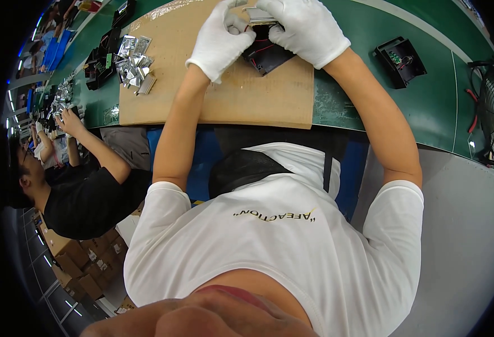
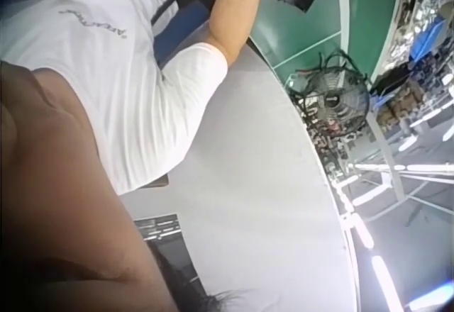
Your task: Manually assembling electronic components and circuit boards into plastic housings at a factory workstation.
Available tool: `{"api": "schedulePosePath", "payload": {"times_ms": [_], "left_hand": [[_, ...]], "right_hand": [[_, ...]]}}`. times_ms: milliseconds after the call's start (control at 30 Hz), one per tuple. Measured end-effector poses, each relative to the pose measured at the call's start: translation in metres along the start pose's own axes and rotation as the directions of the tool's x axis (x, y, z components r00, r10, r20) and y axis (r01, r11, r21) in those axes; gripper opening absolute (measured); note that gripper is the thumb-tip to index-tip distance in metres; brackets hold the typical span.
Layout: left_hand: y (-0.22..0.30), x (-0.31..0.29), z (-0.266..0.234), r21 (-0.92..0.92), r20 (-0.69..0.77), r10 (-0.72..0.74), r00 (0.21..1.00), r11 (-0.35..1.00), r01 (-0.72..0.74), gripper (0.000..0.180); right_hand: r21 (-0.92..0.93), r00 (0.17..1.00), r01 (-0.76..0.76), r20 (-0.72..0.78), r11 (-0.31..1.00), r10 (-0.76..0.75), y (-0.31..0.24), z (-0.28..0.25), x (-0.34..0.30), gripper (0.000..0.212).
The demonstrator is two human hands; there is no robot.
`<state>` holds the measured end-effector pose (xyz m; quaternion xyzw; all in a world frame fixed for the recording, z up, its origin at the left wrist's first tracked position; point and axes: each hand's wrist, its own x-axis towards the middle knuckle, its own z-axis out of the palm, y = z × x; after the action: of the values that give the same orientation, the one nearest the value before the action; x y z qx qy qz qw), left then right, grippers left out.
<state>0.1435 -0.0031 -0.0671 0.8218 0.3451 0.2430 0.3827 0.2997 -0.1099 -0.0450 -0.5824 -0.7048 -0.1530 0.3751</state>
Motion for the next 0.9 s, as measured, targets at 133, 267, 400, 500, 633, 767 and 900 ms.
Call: {"api": "schedulePosePath", "payload": {"times_ms": [133,267,400,500,633,767,900], "left_hand": [[-0.026,0.009,-0.005,-0.112,0.072,0.078,0.994,0.991,-0.069,0.057],[-0.031,0.009,-0.009,-0.178,0.165,0.129,0.978,0.979,-0.099,0.062],[-0.038,0.009,-0.019,-0.251,0.221,0.26,0.94,0.947,-0.203,0.067],[-0.054,0.011,-0.033,-0.36,0.173,0.545,0.82,0.81,-0.463,0.073],[-0.043,0.013,-0.034,-0.172,0.434,0.416,0.799,0.909,-0.38,0.082],[-0.019,-0.009,-0.025,0.135,0.344,0.246,0.906,0.942,-0.307,0.088],[0.023,-0.042,-0.002,0.411,0.156,0.079,0.985,0.901,-0.138,0.09]], "right_hand": [[-0.014,0.983,0.168,-0.074,0.986,-0.169,0.024,0.02,-0.009,0.03],[0.013,0.912,0.293,-0.305,0.956,-0.275,0.03,0.04,-0.004,0.029],[-0.001,0.871,0.316,-0.396,0.949,-0.291,0.02,0.032,0.001,0.029],[-0.134,0.981,0.171,-0.072,0.976,-0.182,0.001,0.005,0.002,0.03],[-0.269,0.993,0.117,-0.002,0.956,-0.122,-0.006,0.003,-0.009,0.023],[-0.368,0.989,0.148,0.068,0.918,-0.133,-0.006,-0.003,-0.001,0.02],[-0.377,0.984,0.176,0.086,0.91,-0.155,0.0,-0.005,-0.008,0.021]]}}
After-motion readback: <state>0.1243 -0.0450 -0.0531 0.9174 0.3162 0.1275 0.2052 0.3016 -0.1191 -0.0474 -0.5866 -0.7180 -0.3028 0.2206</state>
